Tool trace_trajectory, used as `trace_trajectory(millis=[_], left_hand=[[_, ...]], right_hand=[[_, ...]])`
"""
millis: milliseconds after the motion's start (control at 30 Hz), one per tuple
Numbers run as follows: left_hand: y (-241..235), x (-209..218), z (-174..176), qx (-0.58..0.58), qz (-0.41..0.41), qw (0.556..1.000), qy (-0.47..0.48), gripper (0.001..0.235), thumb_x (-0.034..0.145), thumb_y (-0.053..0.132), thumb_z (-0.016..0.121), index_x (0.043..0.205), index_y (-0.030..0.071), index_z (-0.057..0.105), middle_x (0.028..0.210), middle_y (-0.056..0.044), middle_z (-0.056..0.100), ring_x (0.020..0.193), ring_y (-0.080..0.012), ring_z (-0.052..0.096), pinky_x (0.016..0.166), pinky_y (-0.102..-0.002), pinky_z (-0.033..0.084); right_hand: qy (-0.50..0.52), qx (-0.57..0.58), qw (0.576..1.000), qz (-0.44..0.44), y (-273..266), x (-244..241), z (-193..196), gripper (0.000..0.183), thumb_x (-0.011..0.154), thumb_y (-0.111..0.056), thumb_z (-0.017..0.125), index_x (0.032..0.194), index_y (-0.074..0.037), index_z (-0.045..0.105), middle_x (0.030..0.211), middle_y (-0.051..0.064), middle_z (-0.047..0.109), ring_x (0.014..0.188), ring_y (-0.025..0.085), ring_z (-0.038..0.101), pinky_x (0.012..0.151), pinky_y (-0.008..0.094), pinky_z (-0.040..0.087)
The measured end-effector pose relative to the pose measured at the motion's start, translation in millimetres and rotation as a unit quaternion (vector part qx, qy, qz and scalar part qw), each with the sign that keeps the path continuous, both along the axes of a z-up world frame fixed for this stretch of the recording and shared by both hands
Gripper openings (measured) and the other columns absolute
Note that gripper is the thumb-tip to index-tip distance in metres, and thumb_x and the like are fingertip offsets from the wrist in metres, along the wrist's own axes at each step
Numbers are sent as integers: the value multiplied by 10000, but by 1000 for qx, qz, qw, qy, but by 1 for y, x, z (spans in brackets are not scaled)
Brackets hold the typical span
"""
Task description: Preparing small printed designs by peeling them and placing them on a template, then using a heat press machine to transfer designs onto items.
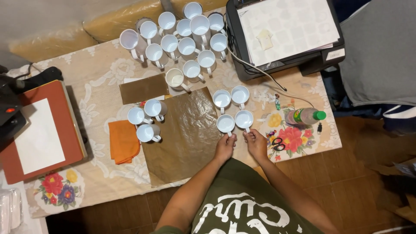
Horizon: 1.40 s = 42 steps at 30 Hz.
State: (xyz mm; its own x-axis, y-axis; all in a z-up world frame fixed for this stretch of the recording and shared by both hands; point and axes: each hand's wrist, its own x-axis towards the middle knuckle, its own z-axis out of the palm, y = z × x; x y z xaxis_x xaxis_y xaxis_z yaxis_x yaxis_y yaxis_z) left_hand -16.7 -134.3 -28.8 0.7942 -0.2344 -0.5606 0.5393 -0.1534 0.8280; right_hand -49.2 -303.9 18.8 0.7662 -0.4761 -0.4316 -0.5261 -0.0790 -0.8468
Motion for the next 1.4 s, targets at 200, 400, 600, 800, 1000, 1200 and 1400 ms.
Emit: trace_trajectory(millis=[200, 400, 600, 800, 1000, 1200, 1400], left_hand=[[9, -7, -18, 31, -61, 997, -18, 433, 1128, 249, 762, 1497, 45, 665, 1209, -144, 783, 1016, -221, 769, 911, -385, 657], [85, -15, -8, 85, -25, 996, 4, 479, 1101, 254, 794, 1506, 30, 673, 1245, -161, 821, 1121, -272, 825, 931, -413, 671], [195, -5, -58, 231, 253, 940, 10, 488, 1027, 279, 830, 1458, 94, 695, 1165, -108, 829, 1072, -256, 808, 930, -399, 648], [262, 32, -36, 305, 386, 871, -17, 638, 932, 425, 917, 1434, 115, 674, 1015, -46, 844, 982, -217, 810, 884, -354, 625], [276, 64, -32, 260, 342, 902, -45, 420, 900, 429, 994, 1211, 168, 887, 943, -71, 858, 861, -195, 814, 757, -324, 651], [259, 70, -35, 53, 342, 938, 21, 238, 1133, 347, 757, 1273, 177, 847, 982, -56, 845, 749, -127, 742, 615, -245, 622], [236, 71, 13, -8, 391, 919, 48, 260, 1114, 321, 772, 1302, 140, 762, 1139, -73, 848, 795, -151, 809, 503, -189, 532]], right_hand=[[30, -45, 999, -4, 10, 3, 38, 501, 1061, -237, 890, 1422, 29, 665, 976, 180, 806, 806, 248, 773, 782, 363, 673], [-80, -107, 990, 37, 56, -11, 19, 354, 1053, -220, 860, 1253, -23, 644, 846, 80, 753, 732, 182, 664, 720, 321, 515], [-60, -50, 967, 244, 152, 69, 45, 397, 996, -318, 928, 1220, -34, 765, 963, 170, 839, 862, 278, 779, 802, 419, 634], [-3, -1, 958, 286, 253, 162, -11, 513, 991, -430, 930, 1347, -103, 757, 1019, 94, 844, 922, 207, 780, 876, 392, 639], [55, -15, 963, 262, 311, 209, -12, 405, 1009, -439, 882, 1334, -205, 826, 1040, 78, 821, 1074, 275, 801, 981, 475, 635], [51, -34, 961, 270, 322, 204, -15, 281, 1101, -433, 755, 1265, -235, 868, 1061, 130, 829, 1143, 381, 792, 1022, 538, 612], [-15, -25, 975, 218, 273, 167, 25, 259, 1130, -372, 739, 1304, -218, 853, 1076, 142, 850, 1094, 373, 808, 994, 527, 619]])
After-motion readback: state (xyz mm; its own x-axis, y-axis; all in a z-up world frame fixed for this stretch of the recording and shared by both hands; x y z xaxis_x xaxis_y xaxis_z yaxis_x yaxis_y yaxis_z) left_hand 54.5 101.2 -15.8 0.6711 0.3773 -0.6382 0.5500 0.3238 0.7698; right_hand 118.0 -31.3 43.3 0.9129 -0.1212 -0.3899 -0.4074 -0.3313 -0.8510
